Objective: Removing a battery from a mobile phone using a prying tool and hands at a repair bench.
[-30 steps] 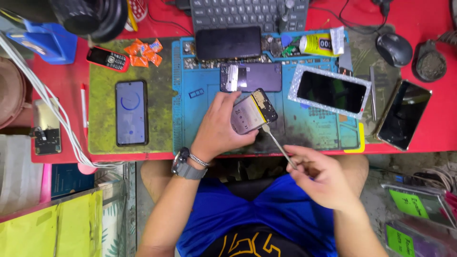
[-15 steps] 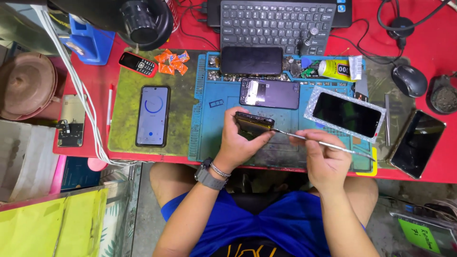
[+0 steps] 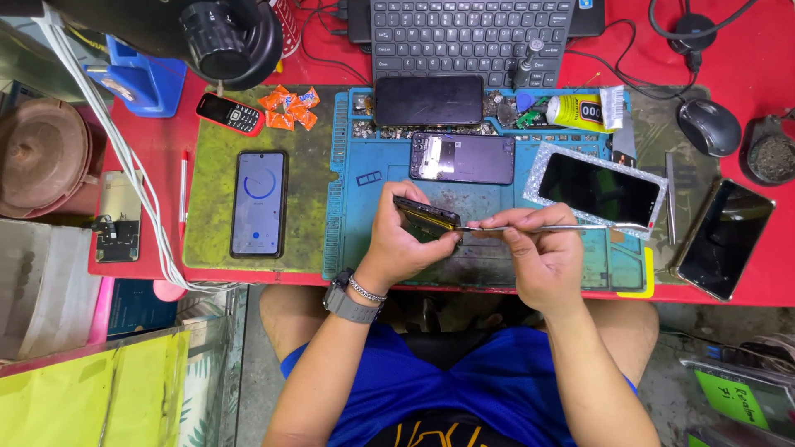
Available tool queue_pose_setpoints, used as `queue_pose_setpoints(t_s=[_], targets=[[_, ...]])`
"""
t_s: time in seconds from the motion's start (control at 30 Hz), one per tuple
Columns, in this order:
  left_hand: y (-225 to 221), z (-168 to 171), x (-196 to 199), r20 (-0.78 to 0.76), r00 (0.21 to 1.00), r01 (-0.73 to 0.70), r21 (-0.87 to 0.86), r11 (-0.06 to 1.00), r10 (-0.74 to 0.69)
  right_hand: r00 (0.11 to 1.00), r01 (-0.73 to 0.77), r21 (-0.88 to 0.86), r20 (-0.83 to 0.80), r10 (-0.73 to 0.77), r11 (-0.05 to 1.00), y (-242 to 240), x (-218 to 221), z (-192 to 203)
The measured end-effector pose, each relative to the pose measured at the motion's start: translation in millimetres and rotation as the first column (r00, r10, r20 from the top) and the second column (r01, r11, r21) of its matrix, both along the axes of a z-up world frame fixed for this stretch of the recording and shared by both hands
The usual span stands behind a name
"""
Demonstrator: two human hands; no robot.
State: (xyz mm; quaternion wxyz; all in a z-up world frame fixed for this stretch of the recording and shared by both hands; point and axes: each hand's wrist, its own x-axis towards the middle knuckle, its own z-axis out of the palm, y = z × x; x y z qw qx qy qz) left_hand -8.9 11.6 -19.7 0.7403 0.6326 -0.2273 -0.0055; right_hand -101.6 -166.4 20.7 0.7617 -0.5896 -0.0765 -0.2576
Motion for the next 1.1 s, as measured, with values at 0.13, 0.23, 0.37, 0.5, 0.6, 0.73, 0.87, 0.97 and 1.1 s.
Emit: queue_pose_setpoints(t_s=[0.13,0.23,0.37,0.5,0.6,0.73,0.87,0.97,1.1], targets=[[3.1,1.8,5.8,-0.012,0.999,0.038,0.005,0.999,-0.038,0.999,-0.045,0.035,0.02,0.044,0.998,-2.2,4.4,0.1],[3.4,4.1,7.3,0.016,0.997,0.07,-0.001,0.998,-0.07,0.993,-0.115,0.073,0.018,0.114,0.991,-8.8,6.8,-6.6],[3.8,5.2,6.5,0.009,0.995,0.096,-0.02,0.995,-0.095,0.987,-0.156,0.112,0.04,0.153,0.981,-8.4,6.7,-6.1],[4.1,5.1,6.0,-0.001,0.994,0.113,-0.034,0.993,-0.113,0.985,-0.172,0.121,0.044,0.168,0.978,-13.8,7.9,-16.4],[3.1,3.9,5.1,0.008,0.994,0.111,-0.071,0.991,-0.111,0.988,-0.148,0.051,0.045,0.146,0.988,-8.5,4.1,-7.8],[4.4,1.5,2.4,-0.014,0.995,0.1,-0.104,0.99,-0.102,0.997,-0.015,-0.141,0.078,0.026,0.99,7.9,-4.4,0.9],[9.5,0.0,2.8,-0.021,0.989,0.142,-0.136,0.98,-0.146,0.998,-0.009,-0.126,0.068,0.018,0.992,12.7,-5.0,4.2],[9.7,2.3,5.0,-0.011,0.986,0.161,-0.126,0.979,-0.164,0.997,-0.057,-0.112,0.043,0.062,0.992,5.6,-0.9,4.0],[6.3,1.3,9.2,0.011,0.982,0.191,-0.111,0.975,-0.191,0.992,-0.12,-0.011,0.03,0.12,0.993,2.2,1.0,8.5]])
